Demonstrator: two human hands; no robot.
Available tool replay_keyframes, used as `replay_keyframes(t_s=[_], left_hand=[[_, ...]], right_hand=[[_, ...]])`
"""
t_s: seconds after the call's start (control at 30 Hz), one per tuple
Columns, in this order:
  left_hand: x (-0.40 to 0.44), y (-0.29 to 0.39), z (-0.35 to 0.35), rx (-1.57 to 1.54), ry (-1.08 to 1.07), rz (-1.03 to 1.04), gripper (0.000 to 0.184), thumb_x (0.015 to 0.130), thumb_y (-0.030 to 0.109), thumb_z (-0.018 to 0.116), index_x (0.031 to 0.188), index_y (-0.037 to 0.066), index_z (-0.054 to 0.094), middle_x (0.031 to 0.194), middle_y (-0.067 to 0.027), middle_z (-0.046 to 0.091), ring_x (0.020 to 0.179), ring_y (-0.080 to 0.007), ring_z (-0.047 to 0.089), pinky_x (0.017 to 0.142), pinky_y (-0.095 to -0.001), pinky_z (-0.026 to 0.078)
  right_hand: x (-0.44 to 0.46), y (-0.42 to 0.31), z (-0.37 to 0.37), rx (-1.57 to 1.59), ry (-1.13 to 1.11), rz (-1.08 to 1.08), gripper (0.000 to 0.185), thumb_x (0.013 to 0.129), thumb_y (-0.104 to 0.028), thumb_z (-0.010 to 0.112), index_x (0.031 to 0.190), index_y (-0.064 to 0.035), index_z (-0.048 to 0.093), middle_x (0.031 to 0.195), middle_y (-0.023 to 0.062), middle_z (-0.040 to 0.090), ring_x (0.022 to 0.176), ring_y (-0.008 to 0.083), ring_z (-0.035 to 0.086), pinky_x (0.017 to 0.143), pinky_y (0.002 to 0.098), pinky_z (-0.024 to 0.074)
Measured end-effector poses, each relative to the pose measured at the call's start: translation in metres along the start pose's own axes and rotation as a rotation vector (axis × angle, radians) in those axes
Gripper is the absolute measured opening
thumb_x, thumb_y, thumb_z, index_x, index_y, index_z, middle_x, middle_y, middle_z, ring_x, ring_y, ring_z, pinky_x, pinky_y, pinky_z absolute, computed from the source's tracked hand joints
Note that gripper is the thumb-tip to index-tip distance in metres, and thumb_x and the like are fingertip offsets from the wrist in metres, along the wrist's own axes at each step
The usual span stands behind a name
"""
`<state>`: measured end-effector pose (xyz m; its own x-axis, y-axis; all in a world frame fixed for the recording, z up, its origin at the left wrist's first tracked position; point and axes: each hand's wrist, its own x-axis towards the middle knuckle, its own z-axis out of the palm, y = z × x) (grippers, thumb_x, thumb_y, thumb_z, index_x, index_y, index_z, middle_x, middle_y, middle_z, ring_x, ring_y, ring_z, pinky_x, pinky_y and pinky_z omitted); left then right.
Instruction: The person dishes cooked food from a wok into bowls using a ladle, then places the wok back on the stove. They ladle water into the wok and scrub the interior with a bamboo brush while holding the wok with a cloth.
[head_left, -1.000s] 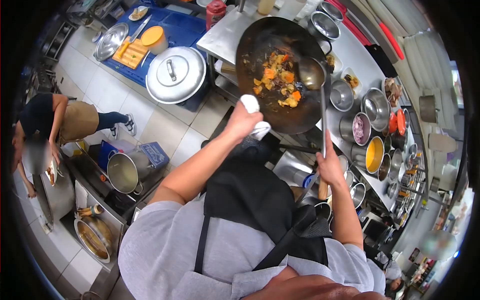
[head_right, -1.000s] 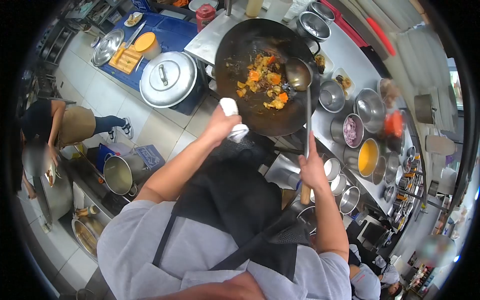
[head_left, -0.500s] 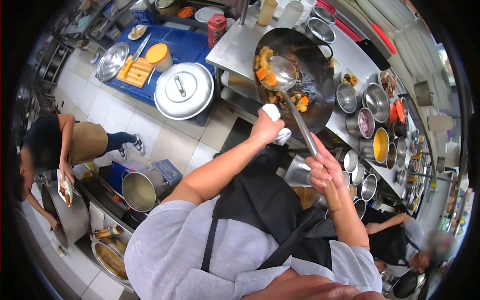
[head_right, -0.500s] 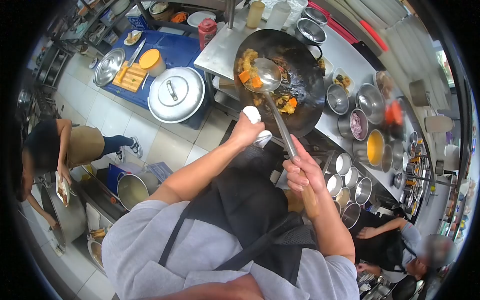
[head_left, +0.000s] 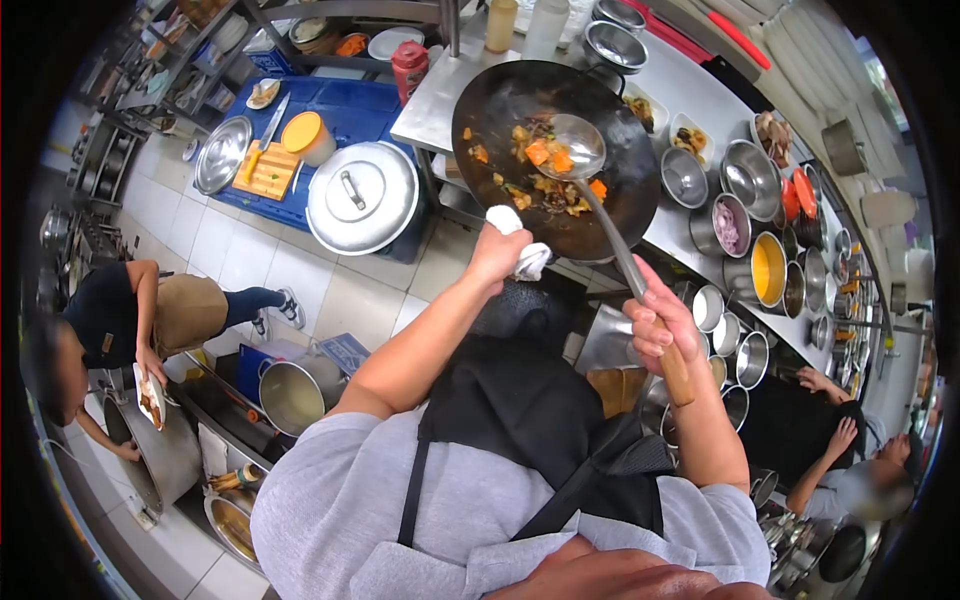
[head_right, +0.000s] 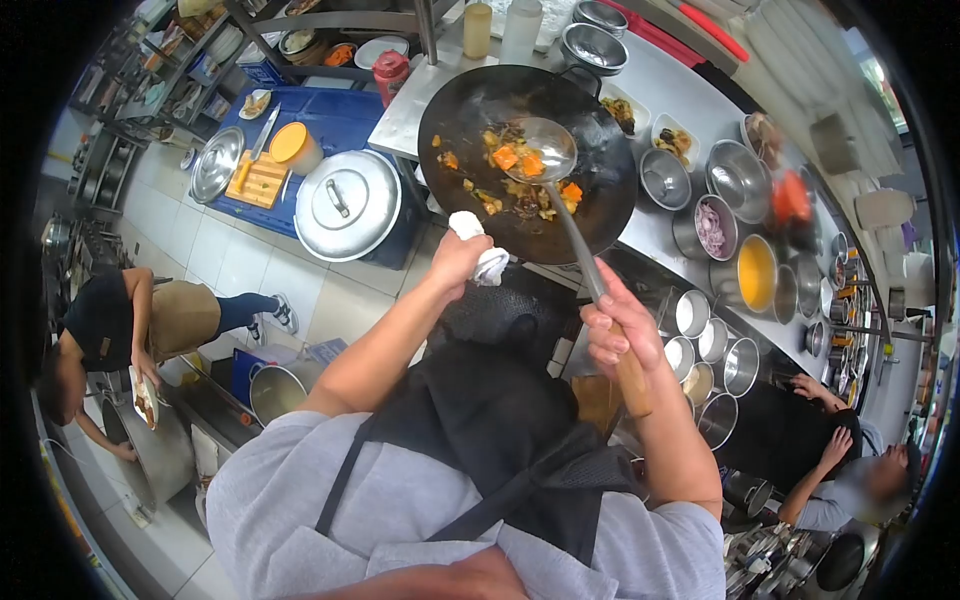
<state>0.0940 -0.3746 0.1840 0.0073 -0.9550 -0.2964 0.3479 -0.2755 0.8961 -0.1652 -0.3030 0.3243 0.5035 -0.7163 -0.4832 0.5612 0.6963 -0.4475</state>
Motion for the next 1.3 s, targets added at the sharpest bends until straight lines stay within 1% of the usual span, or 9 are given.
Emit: replay_keyframes(t_s=[0.03,0.3,0.47,0.77,0.87,1.07,1.13,1.17,1.3], left_hand=[[-0.001,0.0,0.001,0.01,0.039,-0.008,0.015,0.083,0.004,0.059,0.097,-0.002,0.058,0.083,-0.0087,0.063,0.069,-0.0187,0.065,0.057,-0.0351,0.052],[0.003,-0.004,-0.007,0.004,0.028,-0.022,0.014,0.084,0.007,0.059,0.095,-0.001,0.058,0.083,-0.0086,0.063,0.068,-0.0183,0.065,0.056,-0.0344,0.051],[0.002,-0.008,-0.01,-0.04,0.05,-0.016,0.014,0.084,0.007,0.06,0.096,0.0,0.057,0.083,-0.0082,0.063,0.069,-0.0185,0.065,0.056,-0.0348,0.052],[0.002,-0.01,-0.019,-0.059,0.066,-0.11,0.02,0.083,0.007,0.062,0.101,0.001,0.054,0.085,-0.0082,0.062,0.071,-0.0195,0.065,0.058,-0.0357,0.053],[0.003,-0.011,-0.02,-0.06,0.083,-0.086,0.022,0.083,0.007,0.062,0.102,0.001,0.054,0.087,-0.0085,0.062,0.073,-0.0195,0.065,0.06,-0.0358,0.054],[-0.001,-0.009,-0.033,-0.176,0.071,-0.191,0.022,0.084,0.007,0.061,0.104,0.001,0.055,0.087,-0.0085,0.063,0.074,-0.0198,0.065,0.062,-0.0354,0.054],[-0.003,-0.007,-0.036,-0.196,0.107,-0.183,0.022,0.084,0.007,0.06,0.105,0.002,0.056,0.086,-0.0076,0.063,0.073,-0.0192,0.065,0.061,-0.0352,0.054],[-0.005,-0.008,-0.037,-0.247,0.118,-0.113,0.023,0.083,0.006,0.061,0.105,0.002,0.056,0.085,-0.0072,0.063,0.071,-0.0188,0.065,0.057,-0.035,0.054],[-0.022,0.005,-0.053,-0.21,0.147,-0.101,0.021,0.082,0.007,0.059,0.103,0.003,0.055,0.082,-0.007,0.062,0.068,-0.0187,0.063,0.055,-0.0344,0.051]], right_hand=[[0.0,-0.005,-0.006,-0.024,-0.015,-0.013,0.054,0.102,-0.012,0.045,0.152,-0.0259,0.029,0.076,0.0029,0.044,0.042,0.0043,0.037,0.036,0.021,0.0349],[-0.001,-0.035,-0.025,-0.102,0.085,-0.119,0.054,0.1,-0.012,0.048,0.15,-0.0268,0.032,0.076,0.0031,0.046,0.042,0.0041,0.04,0.038,0.0205,0.0344],[-0.002,-0.041,-0.03,-0.099,0.088,-0.113,0.053,0.1,-0.012,0.048,0.149,-0.026,0.032,0.077,0.0035,0.047,0.043,0.0042,0.04,0.038,0.0203,0.0349],[0.013,-0.039,-0.037,-0.087,0.086,-0.086,0.052,0.101,-0.012,0.047,0.149,-0.0262,0.034,0.078,0.0041,0.048,0.043,0.0045,0.041,0.039,0.0216,0.036],[0.015,-0.041,-0.037,-0.086,0.087,-0.108,0.053,0.101,-0.012,0.047,0.15,-0.0258,0.032,0.078,0.0042,0.048,0.044,0.0048,0.04,0.039,0.0216,0.0358],[0.012,-0.063,-0.049,-0.114,0.023,-0.186,0.06,0.101,-0.01,0.047,0.154,-0.0258,0.025,0.078,0.0041,0.047,0.044,0.0052,0.039,0.039,0.0214,0.0356],[0.012,-0.078,-0.054,-0.173,-0.022,-0.262,0.062,0.101,-0.01,0.047,0.155,-0.0263,0.021,0.078,0.004,0.047,0.044,0.0052,0.039,0.039,0.0214,0.0364],[0.011,-0.089,-0.057,-0.232,-0.041,-0.291,0.064,0.1,-0.011,0.048,0.156,-0.0263,0.019,0.078,0.0039,0.047,0.044,0.0052,0.039,0.039,0.0212,0.0378],[0.028,-0.121,-0.07,-0.393,0.015,-0.406,0.067,0.1,-0.012,0.05,0.156,-0.0268,0.017,0.078,0.0038,0.047,0.045,0.0059,0.04,0.039,0.0219,0.0395]])
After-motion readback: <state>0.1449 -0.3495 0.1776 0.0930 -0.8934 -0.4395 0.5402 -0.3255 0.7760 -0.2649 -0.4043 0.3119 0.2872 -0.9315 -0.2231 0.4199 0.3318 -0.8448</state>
